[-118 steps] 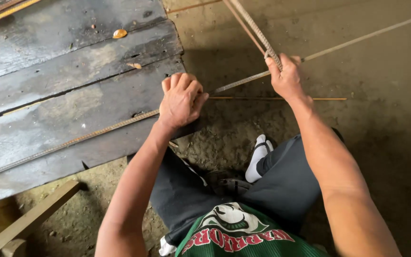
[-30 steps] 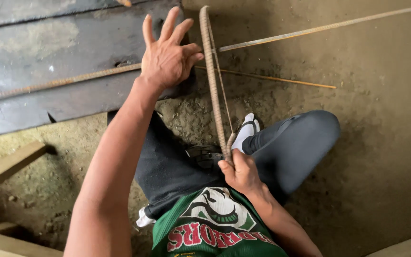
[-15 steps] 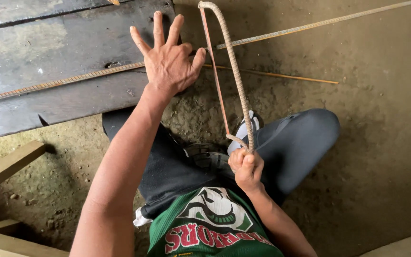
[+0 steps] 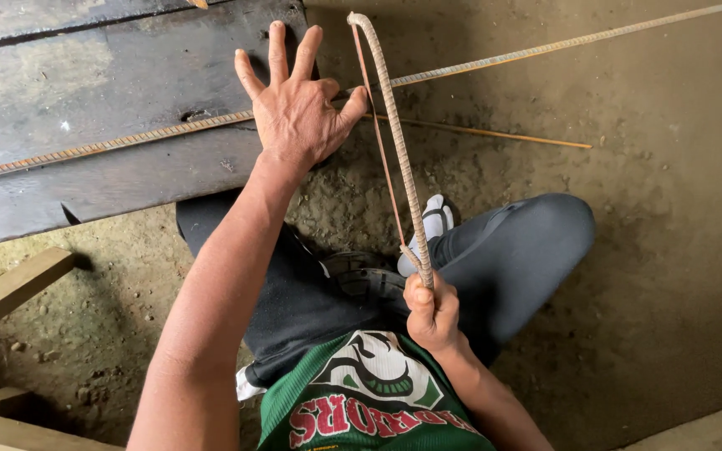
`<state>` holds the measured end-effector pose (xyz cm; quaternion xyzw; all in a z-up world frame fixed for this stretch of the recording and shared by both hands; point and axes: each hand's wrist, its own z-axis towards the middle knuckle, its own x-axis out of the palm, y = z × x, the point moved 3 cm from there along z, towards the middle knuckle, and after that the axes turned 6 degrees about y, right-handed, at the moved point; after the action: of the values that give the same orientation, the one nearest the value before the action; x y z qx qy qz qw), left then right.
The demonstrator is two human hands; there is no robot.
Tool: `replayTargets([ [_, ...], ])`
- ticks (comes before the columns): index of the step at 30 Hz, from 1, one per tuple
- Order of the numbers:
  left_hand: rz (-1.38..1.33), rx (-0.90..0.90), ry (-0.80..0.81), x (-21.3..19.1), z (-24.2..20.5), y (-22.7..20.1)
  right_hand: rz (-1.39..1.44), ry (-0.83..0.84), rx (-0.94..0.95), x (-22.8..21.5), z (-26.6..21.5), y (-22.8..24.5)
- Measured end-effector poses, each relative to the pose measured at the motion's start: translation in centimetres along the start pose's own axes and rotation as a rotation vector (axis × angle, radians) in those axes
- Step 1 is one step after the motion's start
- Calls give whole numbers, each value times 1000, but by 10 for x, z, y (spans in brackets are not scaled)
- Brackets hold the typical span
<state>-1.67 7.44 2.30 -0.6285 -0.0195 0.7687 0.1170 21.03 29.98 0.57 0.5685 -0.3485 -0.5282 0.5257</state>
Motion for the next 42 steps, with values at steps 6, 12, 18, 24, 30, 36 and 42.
replayTargets([
  [6, -49, 29, -6, 3, -2, 3, -96, -28, 40, -2, 14, -3],
  [12, -8, 153, 3, 0, -7, 8, 21, -40, 14, 13, 82, -9],
  [18, 18, 169, -56, 5, -7, 8, 67, -96, 39, 14, 99, -8],
  [24, -13, 142, -89, 2, -9, 6, -232, -31, -32, 7, 71, -9],
  [30, -33, 116, -79, -2, -6, 5, 35, -42, -34, 9, 57, -10],
  [36, -41, 59, 90, -8, 0, 3, -292, 96, -45, 11, 39, -5],
  [42, -26, 40, 107, -7, 3, 0, -239, 115, -47, 11, 30, -6],
])
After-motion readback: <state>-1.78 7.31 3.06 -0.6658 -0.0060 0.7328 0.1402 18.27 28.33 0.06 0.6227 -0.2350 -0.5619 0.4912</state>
